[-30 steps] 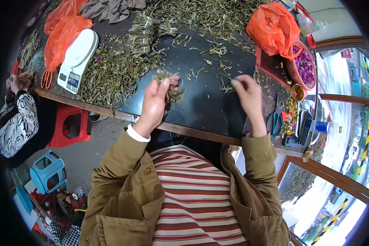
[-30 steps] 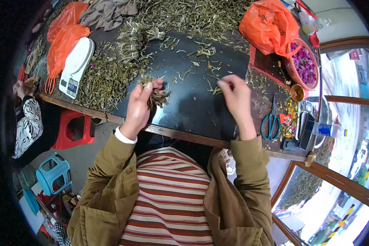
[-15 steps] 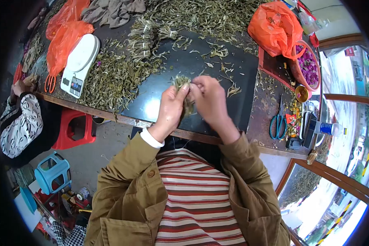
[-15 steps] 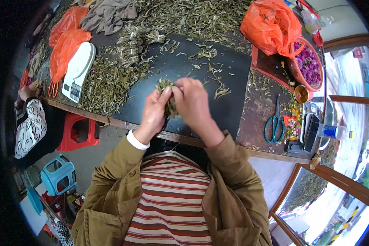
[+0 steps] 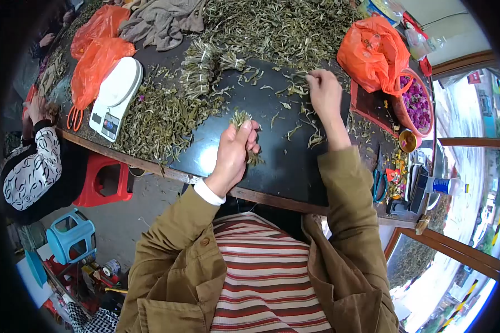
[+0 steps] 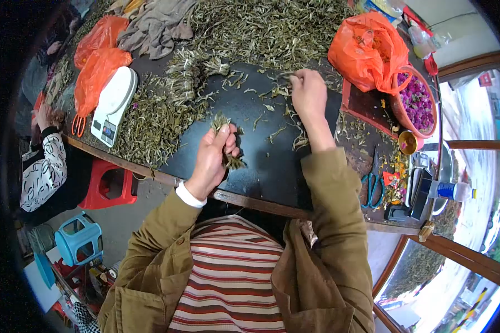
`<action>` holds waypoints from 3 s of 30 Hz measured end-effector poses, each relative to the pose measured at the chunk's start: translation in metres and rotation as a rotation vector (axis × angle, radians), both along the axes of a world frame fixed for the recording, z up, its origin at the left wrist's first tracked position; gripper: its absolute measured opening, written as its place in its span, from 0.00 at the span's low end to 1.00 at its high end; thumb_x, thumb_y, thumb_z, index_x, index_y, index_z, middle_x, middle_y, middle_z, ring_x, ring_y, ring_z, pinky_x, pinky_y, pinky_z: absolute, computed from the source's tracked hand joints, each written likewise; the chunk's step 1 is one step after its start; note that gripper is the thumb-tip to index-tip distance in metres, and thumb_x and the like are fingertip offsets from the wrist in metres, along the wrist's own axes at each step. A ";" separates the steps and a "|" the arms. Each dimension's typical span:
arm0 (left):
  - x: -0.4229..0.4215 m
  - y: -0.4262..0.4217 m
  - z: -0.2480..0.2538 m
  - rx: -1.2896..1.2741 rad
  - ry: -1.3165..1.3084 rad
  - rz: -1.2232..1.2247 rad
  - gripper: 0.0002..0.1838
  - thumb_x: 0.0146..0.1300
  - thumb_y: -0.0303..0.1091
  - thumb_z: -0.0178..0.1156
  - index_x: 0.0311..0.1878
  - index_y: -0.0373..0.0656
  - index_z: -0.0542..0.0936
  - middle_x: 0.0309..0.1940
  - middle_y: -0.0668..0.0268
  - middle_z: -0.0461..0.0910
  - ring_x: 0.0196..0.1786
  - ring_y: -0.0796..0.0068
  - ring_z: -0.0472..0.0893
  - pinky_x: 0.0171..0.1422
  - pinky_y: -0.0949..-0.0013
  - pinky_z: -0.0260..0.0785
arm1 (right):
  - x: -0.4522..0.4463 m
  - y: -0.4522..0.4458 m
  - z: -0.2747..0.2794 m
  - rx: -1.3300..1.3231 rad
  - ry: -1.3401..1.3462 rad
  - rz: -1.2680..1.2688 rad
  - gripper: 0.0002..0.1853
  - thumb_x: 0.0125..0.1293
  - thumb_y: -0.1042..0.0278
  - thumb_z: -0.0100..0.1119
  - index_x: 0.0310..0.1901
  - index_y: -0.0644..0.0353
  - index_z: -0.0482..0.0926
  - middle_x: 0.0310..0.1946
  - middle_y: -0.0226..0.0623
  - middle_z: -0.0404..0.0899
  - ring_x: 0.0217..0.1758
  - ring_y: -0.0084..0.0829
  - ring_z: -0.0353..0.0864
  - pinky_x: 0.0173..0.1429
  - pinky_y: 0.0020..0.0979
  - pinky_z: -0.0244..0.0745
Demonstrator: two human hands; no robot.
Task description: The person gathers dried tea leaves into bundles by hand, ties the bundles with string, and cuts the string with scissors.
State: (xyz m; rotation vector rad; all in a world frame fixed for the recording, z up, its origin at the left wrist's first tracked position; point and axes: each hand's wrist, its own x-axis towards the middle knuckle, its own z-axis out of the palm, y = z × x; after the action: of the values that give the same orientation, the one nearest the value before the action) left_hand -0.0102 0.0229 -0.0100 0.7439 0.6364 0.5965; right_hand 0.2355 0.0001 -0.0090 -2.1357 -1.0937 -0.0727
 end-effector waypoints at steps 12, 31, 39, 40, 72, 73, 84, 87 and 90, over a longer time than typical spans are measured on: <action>0.023 -0.002 0.032 0.443 0.346 -0.557 0.12 0.71 0.34 0.50 0.44 0.32 0.75 0.34 0.64 0.80 0.32 0.77 0.77 0.41 0.76 0.71 | -0.081 -0.083 0.055 -0.095 0.495 0.379 0.04 0.54 0.79 0.60 0.33 0.62 0.78 0.26 0.34 0.74 0.24 0.32 0.69 0.32 0.31 0.68; 0.006 -0.036 0.002 0.147 0.177 -0.104 0.11 0.73 0.35 0.49 0.44 0.37 0.74 0.28 0.68 0.72 0.29 0.81 0.71 0.39 0.76 0.72 | -0.121 -0.077 0.019 0.000 0.051 0.292 0.06 0.58 0.76 0.57 0.38 0.62 0.76 0.34 0.36 0.75 0.32 0.36 0.72 0.40 0.33 0.69; 0.016 -0.038 0.007 -0.192 0.019 0.069 0.11 0.73 0.34 0.47 0.45 0.36 0.74 0.32 0.65 0.75 0.30 0.79 0.73 0.39 0.75 0.72 | -0.090 -0.114 0.028 0.024 0.250 0.530 0.13 0.55 0.79 0.60 0.44 0.58 0.82 0.39 0.34 0.77 0.34 0.32 0.73 0.39 0.30 0.69; 0.013 -0.038 0.000 -0.170 0.018 0.006 0.11 0.73 0.33 0.47 0.45 0.36 0.74 0.33 0.64 0.76 0.31 0.79 0.74 0.40 0.75 0.72 | -0.067 -0.118 0.026 0.021 0.249 0.534 0.13 0.55 0.79 0.60 0.44 0.58 0.82 0.39 0.34 0.77 0.34 0.32 0.73 0.39 0.30 0.69; 0.036 -0.032 0.025 0.117 0.224 -0.324 0.10 0.73 0.33 0.47 0.39 0.38 0.75 0.32 0.66 0.78 0.30 0.82 0.73 0.37 0.79 0.67 | -0.101 -0.109 0.037 -0.080 -0.034 0.276 0.05 0.57 0.73 0.57 0.36 0.59 0.75 0.32 0.38 0.71 0.34 0.38 0.70 0.40 0.36 0.65; 0.037 -0.030 0.027 0.116 0.217 -0.329 0.10 0.73 0.33 0.47 0.39 0.38 0.75 0.32 0.66 0.78 0.30 0.82 0.73 0.37 0.79 0.67 | -0.097 -0.110 0.042 -0.102 0.052 0.294 0.05 0.57 0.73 0.57 0.36 0.59 0.75 0.32 0.38 0.72 0.34 0.38 0.71 0.40 0.35 0.66; 0.005 -0.015 0.020 0.272 0.089 -0.315 0.09 0.72 0.33 0.49 0.41 0.39 0.76 0.34 0.66 0.78 0.34 0.82 0.74 0.46 0.78 0.68 | -0.020 -0.025 -0.011 -0.182 -0.223 0.080 0.07 0.58 0.71 0.58 0.37 0.61 0.79 0.34 0.41 0.78 0.38 0.42 0.75 0.44 0.39 0.71; 0.001 -0.007 0.024 0.252 0.050 -0.102 0.10 0.71 0.33 0.49 0.43 0.38 0.76 0.34 0.66 0.77 0.34 0.80 0.75 0.47 0.78 0.68 | -0.039 -0.043 0.008 0.000 -0.048 0.170 0.05 0.59 0.71 0.58 0.36 0.61 0.79 0.32 0.42 0.78 0.36 0.42 0.75 0.43 0.38 0.72; 0.002 -0.007 0.012 0.056 -0.040 -0.043 0.10 0.72 0.33 0.48 0.44 0.38 0.75 0.34 0.67 0.76 0.33 0.81 0.73 0.47 0.78 0.69 | -0.051 -0.077 0.028 -0.102 0.194 0.126 0.04 0.58 0.72 0.58 0.34 0.61 0.79 0.29 0.40 0.78 0.32 0.41 0.75 0.40 0.36 0.72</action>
State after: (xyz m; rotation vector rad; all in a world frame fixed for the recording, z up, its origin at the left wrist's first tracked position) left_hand -0.0082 0.0163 0.0016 0.7944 0.5677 0.5905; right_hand 0.1843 -0.0768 0.0187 -2.1069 -1.1337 0.2491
